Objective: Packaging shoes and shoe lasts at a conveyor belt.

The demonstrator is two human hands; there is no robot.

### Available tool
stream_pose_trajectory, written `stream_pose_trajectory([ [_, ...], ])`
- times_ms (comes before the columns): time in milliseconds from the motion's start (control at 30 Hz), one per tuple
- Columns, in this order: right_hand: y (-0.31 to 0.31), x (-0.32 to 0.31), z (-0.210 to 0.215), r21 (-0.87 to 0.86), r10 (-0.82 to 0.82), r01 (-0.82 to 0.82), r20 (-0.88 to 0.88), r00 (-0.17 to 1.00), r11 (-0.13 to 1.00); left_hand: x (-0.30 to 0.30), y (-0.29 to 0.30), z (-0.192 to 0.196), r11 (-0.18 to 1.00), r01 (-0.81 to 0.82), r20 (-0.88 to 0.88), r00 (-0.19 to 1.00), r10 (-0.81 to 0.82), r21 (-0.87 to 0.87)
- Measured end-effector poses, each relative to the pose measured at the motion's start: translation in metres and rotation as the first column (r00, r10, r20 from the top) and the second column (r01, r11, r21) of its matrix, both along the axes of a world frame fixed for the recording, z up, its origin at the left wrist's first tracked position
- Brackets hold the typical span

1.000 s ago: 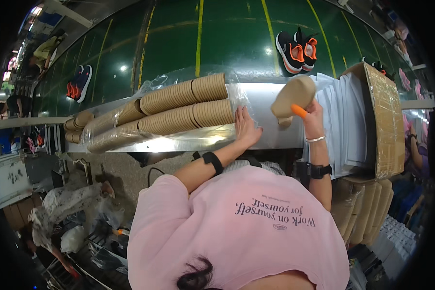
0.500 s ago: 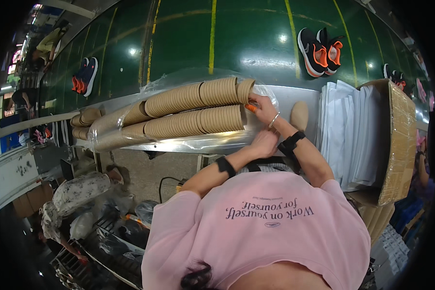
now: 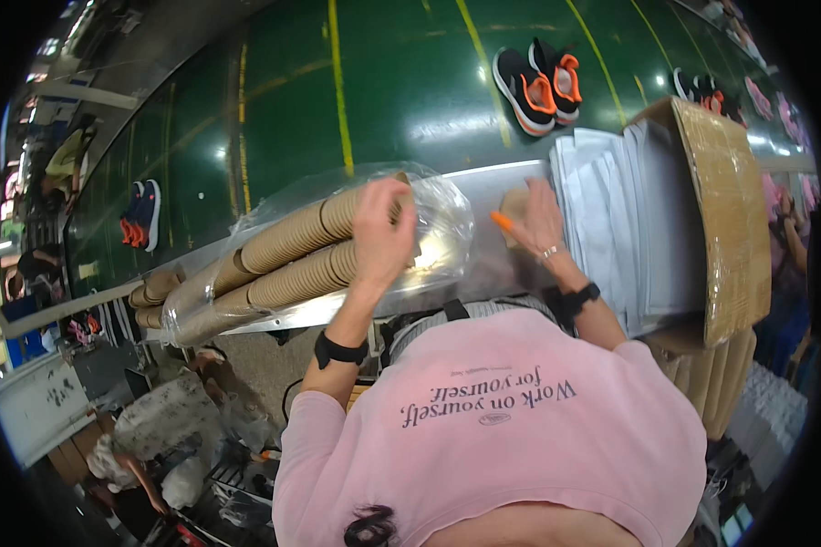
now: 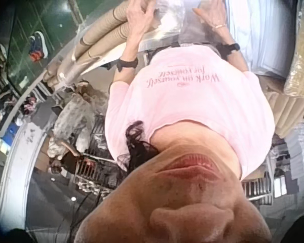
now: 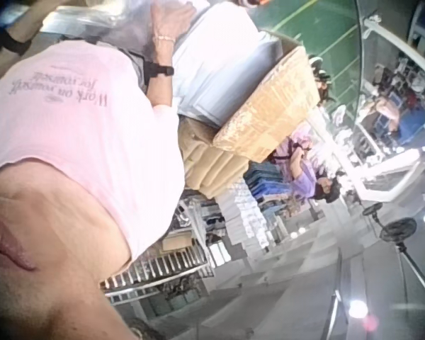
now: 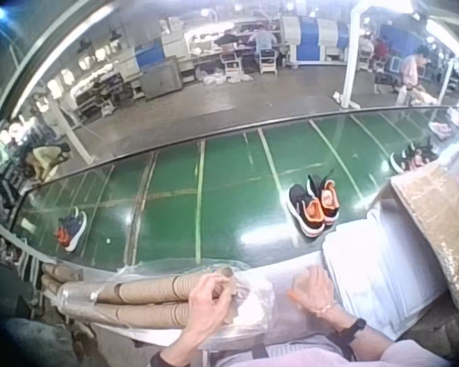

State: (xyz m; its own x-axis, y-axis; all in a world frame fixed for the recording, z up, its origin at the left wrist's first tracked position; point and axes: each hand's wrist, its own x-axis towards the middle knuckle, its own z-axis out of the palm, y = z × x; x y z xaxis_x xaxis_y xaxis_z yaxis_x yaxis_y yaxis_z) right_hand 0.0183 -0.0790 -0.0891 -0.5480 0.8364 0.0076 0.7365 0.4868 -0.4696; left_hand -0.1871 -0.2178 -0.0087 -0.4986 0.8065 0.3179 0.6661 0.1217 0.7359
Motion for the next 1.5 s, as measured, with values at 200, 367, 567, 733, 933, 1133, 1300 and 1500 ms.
stream_pose_trajectory([
  [200, -0.008, 0.052, -0.043, -0.168, 0.063, -0.07, -0.046, 0.997, 0.983, 0.059, 0.008, -0.024, 0.982, 0.183, 0.128, 0.974, -0.187, 0.048],
  [367, 0.014, 0.082, -0.081, 0.013, 0.082, -0.081, -0.092, 0.992, 0.997, 0.084, -0.004, -0.009, 0.97, 0.245, 0.06, 0.968, -0.244, -0.003],
  [567, 0.024, 0.019, 0.032, -0.655, -0.03, -0.488, -0.615, 0.788, 0.577, 0.086, -0.037, 0.013, 0.999, -0.039, 0.345, 0.938, 0.032, 0.016],
  [733, -0.046, -0.072, 0.107, -0.229, 0.422, -0.781, -0.736, 0.53, 0.582, 0.07, -0.047, 0.022, 0.969, -0.21, 0.758, 0.651, 0.038, 0.132],
  [933, -0.082, -0.146, 0.145, -0.097, 0.536, -0.912, -0.783, 0.317, 0.398, -0.01, -0.12, 0.042, 0.814, -0.445, 0.627, 0.768, 0.132, 0.373],
  [1133, -0.105, -0.224, 0.149, -0.076, 0.672, -0.879, -0.614, 0.413, 0.47, -0.166, -0.273, 0.063, 0.604, -0.625, 0.429, 0.78, 0.456, 0.494],
  [1300, -0.187, -0.373, 0.147, -0.124, 0.676, -0.934, -0.658, 0.331, 0.336, -0.27, -0.35, 0.071, 0.803, -0.435, 0.55, 0.819, 0.164, 0.407],
  [1500, -0.293, -0.54, 0.114, -0.39, 0.63, -0.914, -0.739, 0.24, -0.109, -0.361, -0.379, 0.047, 0.974, -0.163, 0.554, 0.831, 0.05, 0.157],
])
